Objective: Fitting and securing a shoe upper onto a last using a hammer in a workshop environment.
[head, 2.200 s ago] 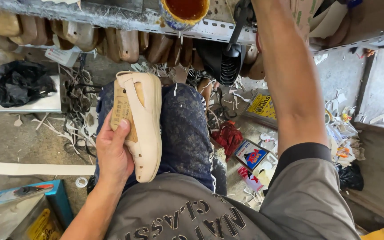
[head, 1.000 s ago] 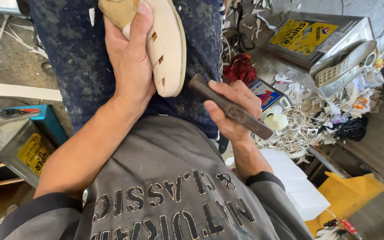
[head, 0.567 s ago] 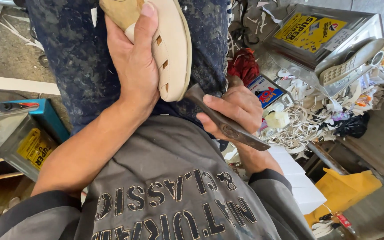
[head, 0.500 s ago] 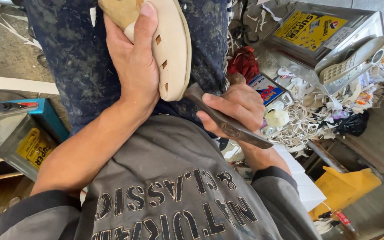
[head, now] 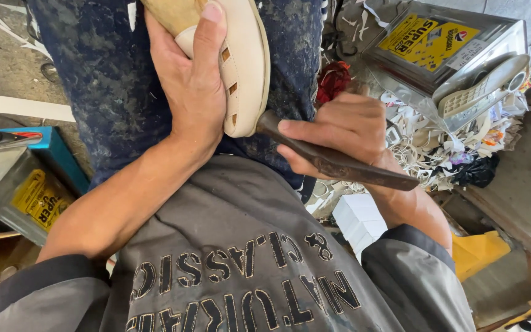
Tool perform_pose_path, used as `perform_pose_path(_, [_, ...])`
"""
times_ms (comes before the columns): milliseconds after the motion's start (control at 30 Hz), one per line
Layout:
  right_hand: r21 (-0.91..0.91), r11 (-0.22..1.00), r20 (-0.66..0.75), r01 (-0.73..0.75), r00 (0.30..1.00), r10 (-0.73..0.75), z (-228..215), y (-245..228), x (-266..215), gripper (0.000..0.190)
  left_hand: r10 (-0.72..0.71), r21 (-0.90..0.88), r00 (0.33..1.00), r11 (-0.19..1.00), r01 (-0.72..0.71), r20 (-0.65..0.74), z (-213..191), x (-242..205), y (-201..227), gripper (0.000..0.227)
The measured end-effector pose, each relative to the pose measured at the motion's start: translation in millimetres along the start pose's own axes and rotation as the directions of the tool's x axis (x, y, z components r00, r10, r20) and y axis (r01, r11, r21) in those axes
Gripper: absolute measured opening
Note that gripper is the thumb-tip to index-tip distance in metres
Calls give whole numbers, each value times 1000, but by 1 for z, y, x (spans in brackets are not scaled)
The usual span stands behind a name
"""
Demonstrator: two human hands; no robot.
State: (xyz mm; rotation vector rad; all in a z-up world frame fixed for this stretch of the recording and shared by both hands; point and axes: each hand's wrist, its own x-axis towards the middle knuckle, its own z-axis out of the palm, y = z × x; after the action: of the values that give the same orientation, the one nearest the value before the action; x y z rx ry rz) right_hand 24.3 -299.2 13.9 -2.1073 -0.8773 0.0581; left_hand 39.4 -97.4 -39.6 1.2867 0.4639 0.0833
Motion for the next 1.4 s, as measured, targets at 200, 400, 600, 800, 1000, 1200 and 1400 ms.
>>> perform_pose_path(200, [0,998,103,-66,992,65,-14,-10,17,19,18,-5,999,1000,-18,32,-7,2,-12,34])
perform_pose_path(400, [-20,986,-48,-168,985,167,8,-13,-16,25,-20,18,999,1000,19,44,-12,1,-8,42])
perform_pose_path(600, [31,986,-276,-165,946,167,36,-10,-30,25,-42,13,999,999,42,33,-10,0,-7,44])
perform_pose_path(800, [7,998,-191,-61,980,62,26,0,-21,20,-14,28,1000,1000,13,28,-11,-3,-14,46])
perform_pose_path(1000, [41,998,67,52,996,-54,-8,11,22,21,6,125,1000,992,-8,19,-11,-3,-13,50])
perform_pose_path(1200, [100,995,94,-18,996,9,-6,9,16,22,-21,74,999,997,18,39,-17,-3,-18,57])
perform_pose_path(1400, [99,991,-228,-86,968,107,33,7,-20,25,-30,58,999,998,28,39,-18,-2,-21,56])
